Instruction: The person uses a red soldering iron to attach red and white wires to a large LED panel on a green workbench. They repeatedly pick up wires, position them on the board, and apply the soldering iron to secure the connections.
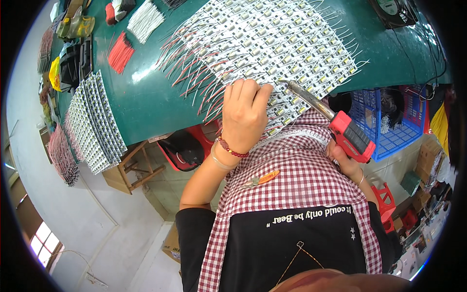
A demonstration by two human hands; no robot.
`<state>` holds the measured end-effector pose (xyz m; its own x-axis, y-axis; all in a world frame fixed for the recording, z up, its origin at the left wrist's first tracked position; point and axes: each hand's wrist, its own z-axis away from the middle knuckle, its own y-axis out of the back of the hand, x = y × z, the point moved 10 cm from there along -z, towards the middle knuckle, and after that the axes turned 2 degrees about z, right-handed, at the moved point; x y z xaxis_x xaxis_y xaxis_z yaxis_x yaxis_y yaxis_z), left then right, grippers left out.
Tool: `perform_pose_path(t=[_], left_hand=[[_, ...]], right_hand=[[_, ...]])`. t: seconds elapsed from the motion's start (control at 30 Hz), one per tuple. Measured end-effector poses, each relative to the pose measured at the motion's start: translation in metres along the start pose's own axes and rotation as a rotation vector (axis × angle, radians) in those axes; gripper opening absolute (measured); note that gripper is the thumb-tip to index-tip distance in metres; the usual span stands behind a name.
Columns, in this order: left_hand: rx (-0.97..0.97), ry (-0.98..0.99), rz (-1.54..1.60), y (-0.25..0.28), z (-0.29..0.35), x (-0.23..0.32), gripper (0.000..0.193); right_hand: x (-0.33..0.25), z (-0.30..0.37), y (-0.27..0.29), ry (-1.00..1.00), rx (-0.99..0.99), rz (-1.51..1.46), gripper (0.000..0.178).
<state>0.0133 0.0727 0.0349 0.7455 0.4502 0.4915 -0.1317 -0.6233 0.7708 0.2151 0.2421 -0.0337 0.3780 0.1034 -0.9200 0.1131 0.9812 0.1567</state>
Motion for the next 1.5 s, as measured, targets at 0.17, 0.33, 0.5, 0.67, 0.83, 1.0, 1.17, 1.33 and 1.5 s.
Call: perform_pose_path(t=[0.17, 0.33, 0.5, 0.67, 0.83, 1.0, 1.17, 1.33, 1.5], left_hand=[[-0.013, 0.001, -0.062, 0.007, -0.007, 0.001, 0.025], [-0.072, 0.006, -0.163, 0.026, -0.003, -0.006, 0.023], [0.07, 0.021, -0.035, 0.053, 0.004, 0.008, 0.029], [0.06, 0.028, 0.12, 0.012, 0.007, 0.014, 0.033], [0.015, 0.013, 0.128, -0.002, 0.011, 0.013, 0.036], [0.039, 0.031, 0.084, 0.001, 0.009, 0.013, 0.032], [0.014, 0.016, 0.102, -0.002, 0.01, 0.013, 0.034], [0.04, 0.037, 0.069, 0.0, 0.006, 0.012, 0.032], [0.03, 0.044, 0.055, 0.001, 0.005, 0.013, 0.03]], right_hand=[[-0.003, -0.004, -0.002, 0.029, -0.001, -0.032, 0.011], [-0.003, -0.002, -0.001, 0.039, 0.005, -0.063, 0.009], [-0.013, -0.001, 0.0, 0.029, 0.024, -0.221, 0.011], [-0.015, 0.001, -0.001, 0.023, -0.012, -0.171, 0.014], [0.006, 0.01, 0.0, -0.009, -0.034, -0.127, 0.013], [0.008, 0.009, 0.001, -0.029, 0.01, -0.096, 0.011], [0.009, 0.007, 0.005, 0.003, 0.031, 0.003, 0.013], [0.004, 0.007, 0.006, 0.003, 0.009, 0.037, 0.012], [-0.003, 0.009, 0.002, 0.021, -0.007, -0.119, 0.012]])
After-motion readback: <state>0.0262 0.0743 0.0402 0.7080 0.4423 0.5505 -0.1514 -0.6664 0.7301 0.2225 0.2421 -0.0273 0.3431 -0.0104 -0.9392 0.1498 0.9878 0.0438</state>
